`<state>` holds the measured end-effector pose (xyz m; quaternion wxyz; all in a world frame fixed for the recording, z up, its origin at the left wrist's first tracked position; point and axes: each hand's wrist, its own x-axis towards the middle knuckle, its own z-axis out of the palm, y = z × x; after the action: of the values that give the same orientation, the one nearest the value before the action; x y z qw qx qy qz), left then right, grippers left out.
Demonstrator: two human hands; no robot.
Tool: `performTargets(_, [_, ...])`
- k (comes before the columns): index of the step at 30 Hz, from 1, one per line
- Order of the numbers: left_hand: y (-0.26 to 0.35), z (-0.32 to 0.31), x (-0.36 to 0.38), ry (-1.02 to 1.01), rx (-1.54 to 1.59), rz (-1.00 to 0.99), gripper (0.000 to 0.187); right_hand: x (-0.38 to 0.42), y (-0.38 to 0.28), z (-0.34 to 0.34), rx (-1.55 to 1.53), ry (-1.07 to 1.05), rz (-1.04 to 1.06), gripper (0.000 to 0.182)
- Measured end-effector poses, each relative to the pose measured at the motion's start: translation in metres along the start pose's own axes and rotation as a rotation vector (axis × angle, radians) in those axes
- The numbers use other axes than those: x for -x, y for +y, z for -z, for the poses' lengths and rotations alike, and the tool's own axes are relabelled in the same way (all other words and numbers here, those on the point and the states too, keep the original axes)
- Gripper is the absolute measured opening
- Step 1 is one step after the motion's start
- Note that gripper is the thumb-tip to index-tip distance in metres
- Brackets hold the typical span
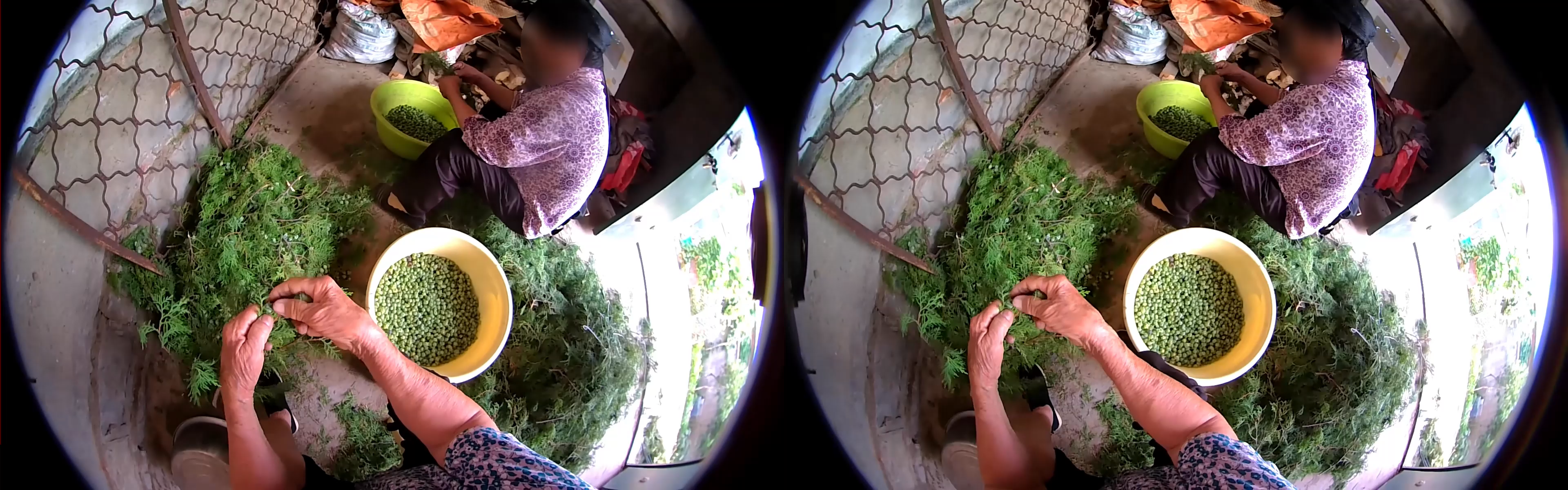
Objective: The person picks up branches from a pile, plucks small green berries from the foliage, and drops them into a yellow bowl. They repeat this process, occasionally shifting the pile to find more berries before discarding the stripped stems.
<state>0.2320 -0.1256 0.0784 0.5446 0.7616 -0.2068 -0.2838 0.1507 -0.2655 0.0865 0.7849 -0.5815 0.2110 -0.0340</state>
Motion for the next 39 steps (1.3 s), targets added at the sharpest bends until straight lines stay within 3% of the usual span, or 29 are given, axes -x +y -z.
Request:
performTargets(2, [0.001, -0.003, 0.002, 0.086, -0.015, -0.060, 0.029, 0.002, -0.001, -0.003, 0.036, -0.004, 0.024, 0.023])
performTargets(5, [0.008, 0.000, 0.000, 0.020, -0.009, -0.103, 0.025, -0.001, 0.005, -0.007, 0.098, 0.015, 0.076, 0.025])
performTargets(8, [0.004, 0.004, -0.004, -0.077, -0.118, -0.026, 0.026, 0.000, 0.007, -0.009, 0.151, 0.049, 0.102, 0.025])
performTargets(10, [-0.004, 0.000, -0.007, 0.023, -0.184, -0.222, 0.029, 0.000, 0.009, -0.011, 0.182, 0.060, 0.102, 0.025])
performTargets(13, [-0.006, -0.003, -0.006, 0.088, -0.236, -0.356, 0.028, -0.001, 0.019, -0.017, 0.229, 0.141, 0.183, 0.023])
performTargets(15, [-0.005, -0.006, -0.006, 0.139, -0.251, -0.379, 0.026, -0.006, 0.031, -0.017, 0.312, 0.239, 0.429, 0.021])
performTargets(16, [-0.005, -0.008, -0.007, 0.190, -0.266, -0.401, 0.025, -0.005, 0.029, -0.018, 0.312, 0.239, 0.429, 0.021])
performTargets(19, [-0.007, -0.012, -0.009, 0.246, -0.296, -0.452, 0.023, 0.000, 0.019, -0.023, 0.160, 0.260, 0.301, 0.019])
performTargets(20, [-0.011, -0.012, -0.011, 0.246, -0.297, -0.452, 0.023, 0.001, 0.016, -0.023, -0.033, 0.228, 0.208, 0.018])
performTargets(21, [-0.015, -0.012, -0.013, 0.243, -0.224, -0.366, 0.021, 0.002, 0.015, -0.023, -0.226, 0.194, 0.115, 0.017])
performTargets(25, [-0.006, -0.008, -0.010, 0.156, 0.006, -0.154, 0.023, 0.001, 0.013, -0.016, -0.564, 0.130, 0.078, 0.017])
performTargets(29, [-0.003, -0.009, -0.011, 0.284, 0.138, -0.191, 0.016, 0.006, 0.004, -0.009, -0.662, 0.003, 0.136, 0.018])
performTargets(31, [-0.002, -0.010, -0.011, 0.370, 0.309, -0.120, 0.012, 0.009, 0.000, -0.006, -0.706, 0.010, 0.228, 0.025])
performTargets(34, [-0.009, -0.007, -0.015, 0.379, 0.486, -0.157, 0.018, 0.010, 0.003, 0.005, -0.825, 0.005, 0.260, 0.024])
performTargets(35, [-0.009, -0.007, -0.015, 0.397, 0.520, -0.176, 0.019, 0.007, 0.006, 0.015, -0.843, -0.094, 0.284, 0.023])
performTargets(39, [-0.013, -0.004, -0.018, 0.391, 0.557, -0.195, 0.020, 0.007, 0.001, 0.018, -0.883, 0.000, 0.289, 0.025])
